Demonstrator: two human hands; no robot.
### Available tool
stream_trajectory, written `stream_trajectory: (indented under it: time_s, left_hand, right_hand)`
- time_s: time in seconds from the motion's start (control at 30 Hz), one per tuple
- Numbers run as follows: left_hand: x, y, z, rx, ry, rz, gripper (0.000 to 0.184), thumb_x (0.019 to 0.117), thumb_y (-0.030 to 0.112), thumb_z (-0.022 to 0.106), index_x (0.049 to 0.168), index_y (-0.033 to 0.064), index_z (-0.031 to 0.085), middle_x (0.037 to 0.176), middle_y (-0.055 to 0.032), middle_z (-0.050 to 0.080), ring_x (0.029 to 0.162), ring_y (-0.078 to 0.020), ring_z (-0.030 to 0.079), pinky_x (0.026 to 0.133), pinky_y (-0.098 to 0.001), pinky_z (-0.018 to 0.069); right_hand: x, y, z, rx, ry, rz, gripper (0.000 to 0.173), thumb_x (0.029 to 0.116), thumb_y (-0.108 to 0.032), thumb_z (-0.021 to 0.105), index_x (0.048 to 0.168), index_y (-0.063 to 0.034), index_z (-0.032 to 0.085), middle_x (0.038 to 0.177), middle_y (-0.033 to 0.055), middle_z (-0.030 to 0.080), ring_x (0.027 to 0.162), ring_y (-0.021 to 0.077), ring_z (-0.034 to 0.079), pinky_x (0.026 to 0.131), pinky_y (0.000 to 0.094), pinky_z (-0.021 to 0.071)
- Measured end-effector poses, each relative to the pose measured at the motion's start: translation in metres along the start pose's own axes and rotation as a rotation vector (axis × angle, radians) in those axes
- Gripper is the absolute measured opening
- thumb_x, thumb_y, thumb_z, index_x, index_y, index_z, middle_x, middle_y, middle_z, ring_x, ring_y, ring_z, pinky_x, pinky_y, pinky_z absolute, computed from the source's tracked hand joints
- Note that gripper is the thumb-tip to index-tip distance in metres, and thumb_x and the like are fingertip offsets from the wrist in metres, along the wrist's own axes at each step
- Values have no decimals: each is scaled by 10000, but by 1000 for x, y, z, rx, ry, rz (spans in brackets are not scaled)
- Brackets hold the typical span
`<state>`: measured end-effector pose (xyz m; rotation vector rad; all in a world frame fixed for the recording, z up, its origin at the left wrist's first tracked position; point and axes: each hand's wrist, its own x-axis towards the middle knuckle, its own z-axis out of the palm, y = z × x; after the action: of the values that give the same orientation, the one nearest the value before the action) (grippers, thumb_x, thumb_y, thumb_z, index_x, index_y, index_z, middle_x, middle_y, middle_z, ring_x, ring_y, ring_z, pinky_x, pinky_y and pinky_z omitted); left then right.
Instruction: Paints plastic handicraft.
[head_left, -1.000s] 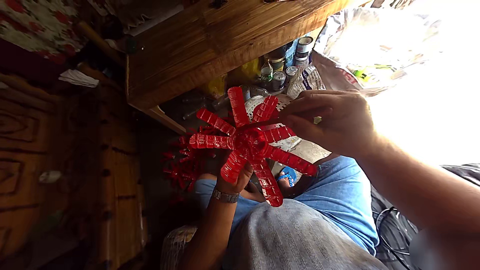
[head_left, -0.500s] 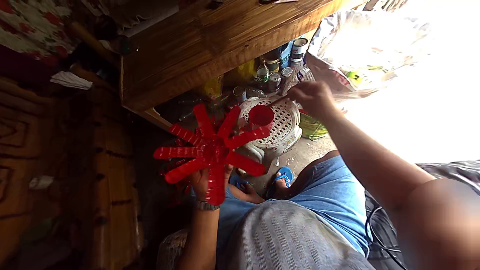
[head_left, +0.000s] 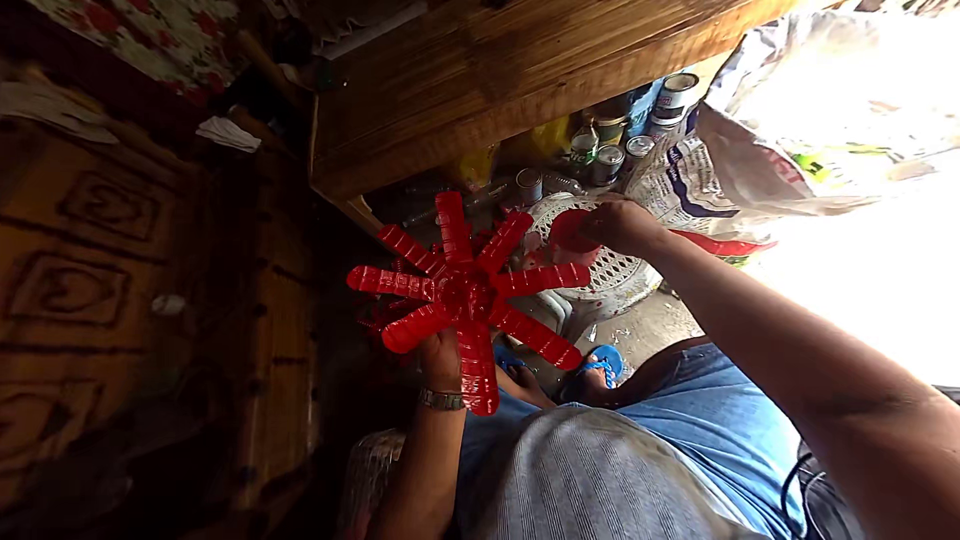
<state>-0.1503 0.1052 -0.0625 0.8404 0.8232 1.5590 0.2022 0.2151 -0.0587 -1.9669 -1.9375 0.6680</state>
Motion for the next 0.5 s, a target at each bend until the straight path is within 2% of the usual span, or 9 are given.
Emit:
stream_trajectory:
  time_s: [0.03, 0.07, 0.1, 0.17, 0.2, 0.27, 0.33, 0.47, 0.5]
  left_hand:
    - [-5, 14, 20, -82, 24, -62, 310, 1043, 365, 442, 936, 188, 674, 907, 26, 723, 936, -87, 689, 882, -342, 574]
    - [-7, 21, 30, -162, 3, -114, 309, 1036, 365, 442, 918, 196, 673, 899, 13, 732, 921, -105, 702, 863, -358, 586]
    - [-9, 24, 35, -232, -37, -152, 300, 1031, 351, 455, 919, 191, 684, 910, -6, 742, 921, -126, 714, 855, -374, 597]
    - [-8, 21, 38, -349, -123, -204, 224, 986, 327, 572, 929, 178, 730, 943, -37, 759, 945, -158, 728, 870, -398, 600]
    - [-6, 18, 39, -358, -152, -210, 222, 986, 334, 580, 936, 181, 732, 953, -38, 759, 955, -157, 727, 876, -396, 599]
    - [-4, 11, 41, -330, -169, -206, 245, 1005, 340, 537, 920, 197, 715, 937, -22, 754, 945, -138, 721, 875, -377, 596]
    - [-4, 8, 44, -340, -183, -233, 245, 995, 347, 546, 914, 189, 716, 931, -35, 753, 936, -151, 724, 868, -383, 598]
    - [-5, 11, 52, -335, -210, -196, 185, 977, 295, 593, 903, 205, 736, 933, -15, 764, 942, -131, 730, 884, -360, 597]
    - [-4, 9, 50, -372, -235, -206, 167, 960, 293, 618, 920, 181, 736, 947, -34, 760, 954, -148, 727, 892, -379, 594]
  right_hand:
    - [-7, 1, -4, 94, 66, -1, 264, 996, -278, 679, 978, -31, 770, 975, 231, 730, 972, 454, 689, 856, 739, 489]
    - [-15, 3, -9, 183, 142, 3, 282, 1008, -264, 657, 979, -3, 760, 953, 233, 730, 939, 440, 697, 852, 726, 494]
    - [-23, 4, -13, 297, 218, 33, 304, 1026, -262, 632, 998, 19, 746, 929, 216, 729, 885, 389, 704, 838, 675, 518]
    - [-39, 6, -17, 557, 333, 160, 344, 1061, -293, 580, 1048, 20, 721, 870, 120, 727, 733, 199, 679, 734, 448, 567]
    - [-45, 11, -16, 705, 382, 226, 356, 1067, -308, 568, 1066, 19, 708, 847, 83, 720, 679, 136, 657, 673, 358, 566]
    - [-55, 22, -11, 971, 466, 351, 346, 1065, -346, 559, 1034, -27, 691, 787, 8, 708, 593, 62, 622, 560, 255, 534]
    - [-64, 30, -7, 1125, 524, 437, 319, 1059, -354, 572, 1012, -58, 682, 751, -20, 701, 559, 48, 606, 511, 231, 502]
    - [-80, 40, -7, 1185, 582, 425, 307, 1072, -331, 558, 964, -72, 682, 731, -29, 700, 557, 52, 620, 523, 230, 530]
    - [-83, 41, -8, 1195, 592, 426, 304, 1073, -324, 556, 959, -71, 681, 730, -28, 699, 556, 54, 618, 524, 231, 531]
